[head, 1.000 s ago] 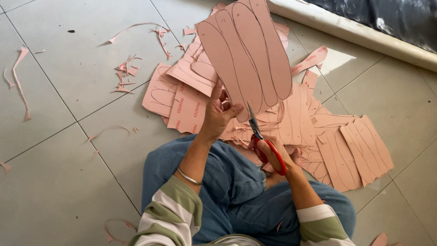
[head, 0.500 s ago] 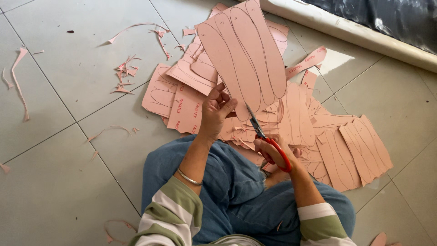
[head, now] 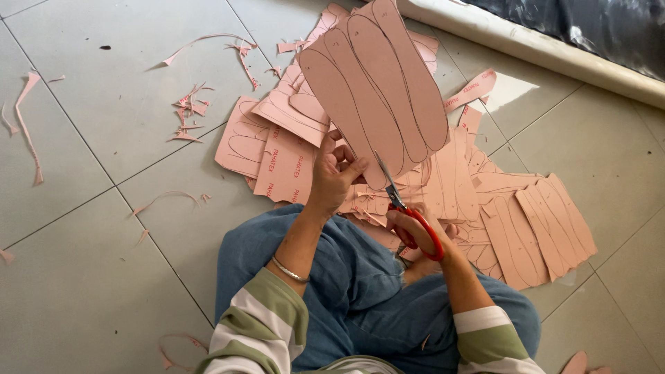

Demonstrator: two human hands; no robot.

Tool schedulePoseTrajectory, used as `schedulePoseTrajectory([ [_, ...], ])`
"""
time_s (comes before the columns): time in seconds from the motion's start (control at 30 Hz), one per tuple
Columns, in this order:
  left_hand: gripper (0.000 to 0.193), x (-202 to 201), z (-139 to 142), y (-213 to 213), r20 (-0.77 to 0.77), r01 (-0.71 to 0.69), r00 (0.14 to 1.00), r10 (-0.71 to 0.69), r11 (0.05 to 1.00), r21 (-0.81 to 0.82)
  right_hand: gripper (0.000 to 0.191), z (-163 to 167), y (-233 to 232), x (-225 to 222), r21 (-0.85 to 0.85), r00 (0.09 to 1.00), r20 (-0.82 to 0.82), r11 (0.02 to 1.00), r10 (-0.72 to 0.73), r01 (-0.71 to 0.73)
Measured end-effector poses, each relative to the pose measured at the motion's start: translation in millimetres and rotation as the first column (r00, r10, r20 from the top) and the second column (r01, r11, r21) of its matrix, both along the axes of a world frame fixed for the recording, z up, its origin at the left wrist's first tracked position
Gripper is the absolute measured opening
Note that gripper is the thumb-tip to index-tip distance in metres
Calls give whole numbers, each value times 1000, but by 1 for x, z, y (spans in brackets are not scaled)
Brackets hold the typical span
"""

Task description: The person sits on the floor cutting pink pattern sheets printed with insole outlines, using red-handled scissors to cut along the drawn lines one piece at a time, setting finished cut pieces aside and trimming scraps away from the pile.

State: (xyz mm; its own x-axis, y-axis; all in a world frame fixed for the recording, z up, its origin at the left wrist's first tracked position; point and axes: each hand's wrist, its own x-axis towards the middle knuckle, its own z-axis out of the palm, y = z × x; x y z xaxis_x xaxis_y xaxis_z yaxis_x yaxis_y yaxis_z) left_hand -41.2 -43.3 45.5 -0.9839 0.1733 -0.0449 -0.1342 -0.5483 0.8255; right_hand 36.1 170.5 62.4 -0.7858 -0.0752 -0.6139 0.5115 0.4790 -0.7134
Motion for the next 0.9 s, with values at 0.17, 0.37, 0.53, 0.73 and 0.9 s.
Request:
schedulePoseTrajectory([
  [0.17,60,1,3,0,48,13,999,-11,999,-32,51,-6,8,4,105,1000,9,994,-20,19],
  [0.37,59,5,6,5,19,57,998,-57,998,17,52,-24,14,7,106,996,52,992,-75,69],
  [0.53,49,5,3,4,78,26,997,-27,1000,12,49,-14,14,0,30,999,-54,1000,2,0],
  [0.73,30,-5,-17,-9,106,71,993,-41,953,-296,45,12,7,-4,-175,997,15,982,72,-68],
  [0.9,34,-6,-25,-12,110,186,980,-166,959,-215,45,13,12,-5,-185,987,-27,970,156,-158],
])
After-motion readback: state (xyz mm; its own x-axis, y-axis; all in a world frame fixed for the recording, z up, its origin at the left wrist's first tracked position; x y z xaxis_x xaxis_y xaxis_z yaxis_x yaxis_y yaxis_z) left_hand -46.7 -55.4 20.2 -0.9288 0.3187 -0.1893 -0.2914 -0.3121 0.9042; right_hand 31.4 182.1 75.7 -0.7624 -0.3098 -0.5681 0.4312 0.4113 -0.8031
